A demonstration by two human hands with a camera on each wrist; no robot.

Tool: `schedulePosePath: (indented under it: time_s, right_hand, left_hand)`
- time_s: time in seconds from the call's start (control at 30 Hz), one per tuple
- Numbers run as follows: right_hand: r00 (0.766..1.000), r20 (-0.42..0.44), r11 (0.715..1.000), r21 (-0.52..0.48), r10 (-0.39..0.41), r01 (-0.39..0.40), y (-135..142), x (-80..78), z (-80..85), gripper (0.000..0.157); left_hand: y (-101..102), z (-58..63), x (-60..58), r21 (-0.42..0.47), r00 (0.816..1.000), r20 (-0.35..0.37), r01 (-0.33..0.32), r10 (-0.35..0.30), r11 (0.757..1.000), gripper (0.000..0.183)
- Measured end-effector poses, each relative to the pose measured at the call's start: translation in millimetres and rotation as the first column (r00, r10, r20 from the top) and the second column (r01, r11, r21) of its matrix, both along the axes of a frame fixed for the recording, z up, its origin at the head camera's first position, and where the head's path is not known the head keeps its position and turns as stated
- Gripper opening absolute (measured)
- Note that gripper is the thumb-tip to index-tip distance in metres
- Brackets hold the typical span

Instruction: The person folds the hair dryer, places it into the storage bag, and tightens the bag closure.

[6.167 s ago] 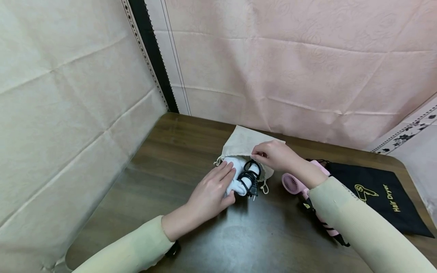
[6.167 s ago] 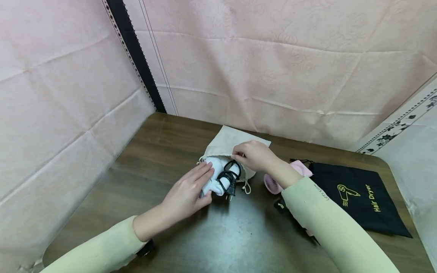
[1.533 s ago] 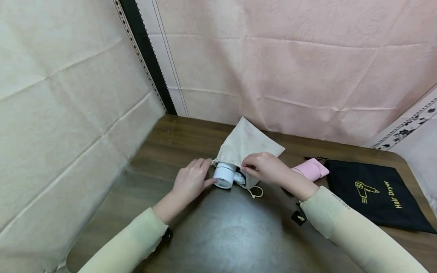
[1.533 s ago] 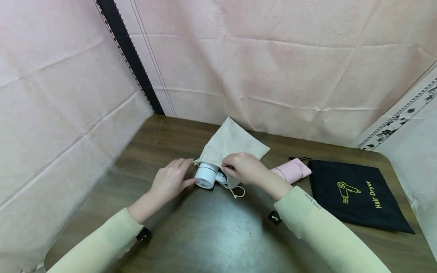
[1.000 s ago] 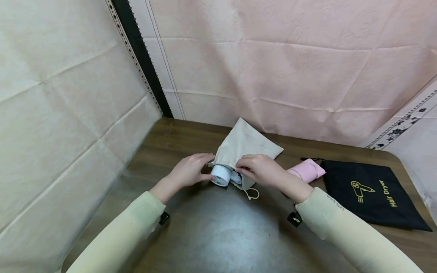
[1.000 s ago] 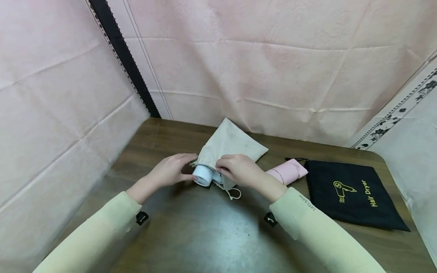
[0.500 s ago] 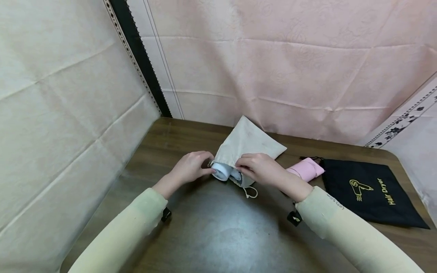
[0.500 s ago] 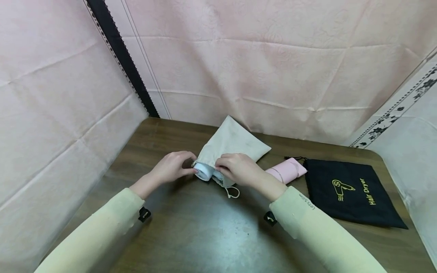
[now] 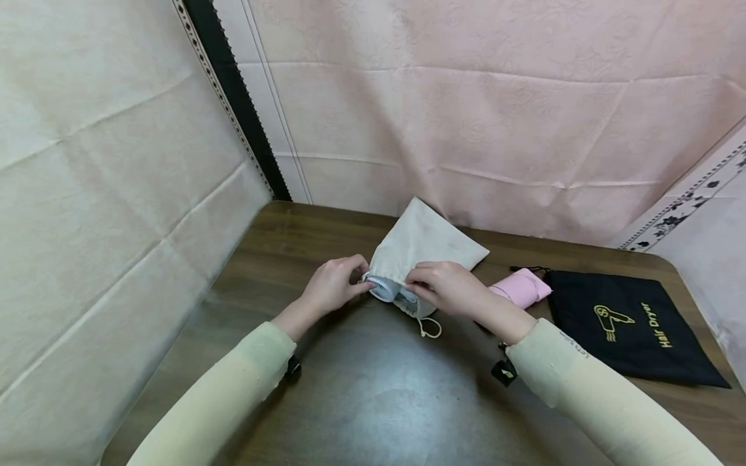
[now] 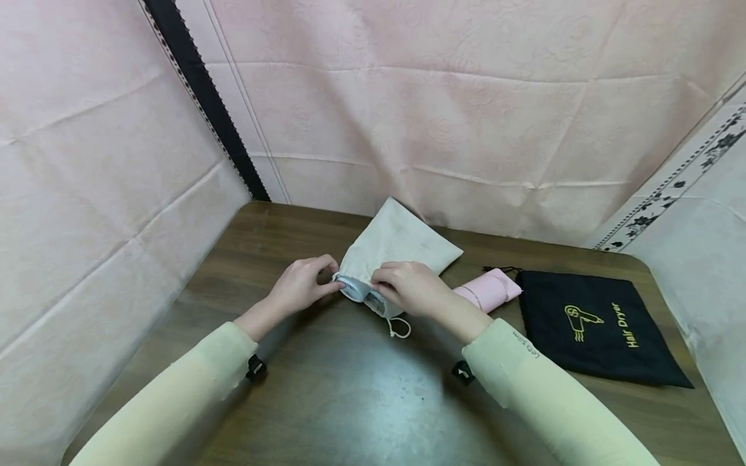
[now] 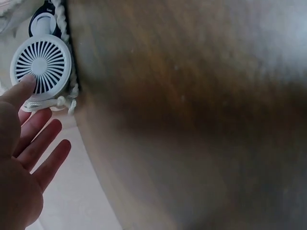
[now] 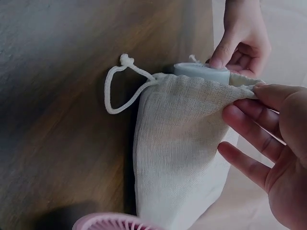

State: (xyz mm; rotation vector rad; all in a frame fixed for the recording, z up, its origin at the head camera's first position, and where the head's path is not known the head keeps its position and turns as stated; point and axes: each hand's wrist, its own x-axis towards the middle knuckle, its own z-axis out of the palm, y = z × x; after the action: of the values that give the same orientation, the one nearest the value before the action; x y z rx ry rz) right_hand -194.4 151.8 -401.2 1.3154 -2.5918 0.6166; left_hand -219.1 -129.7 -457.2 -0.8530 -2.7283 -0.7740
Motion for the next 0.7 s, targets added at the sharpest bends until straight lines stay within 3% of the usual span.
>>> schedulePosePath:
  time_s: [0.2, 0.47, 0.7]
  right_hand:
    - [0.999, 0.015, 0.999, 0.006, -0.049, 0.049, 7.7, -0.4, -3.6, 0.005]
    - [0.999, 0.024, 0.999, -0.003, -0.046, 0.047, 8.0, -0.6, -9.0, 0.008]
    - [0.995, 0.028, 0.995, 0.033, -0.098, 0.097, 15.8, 10.5, -9.0, 0.006]
  left_hand:
    - [-6.4, 4.0, -3.6, -0.035, 0.999, 0.038, 0.033, -0.032, 0.999, 0.017]
    - [-11.3, 9.5, -10.0, -0.085, 0.996, 0.055, 0.074, -0.069, 0.994, 0.013]
    - [-12.9, 15.6, -14.7, -0.107, 0.99, 0.088, 0.117, -0.108, 0.987, 0.014]
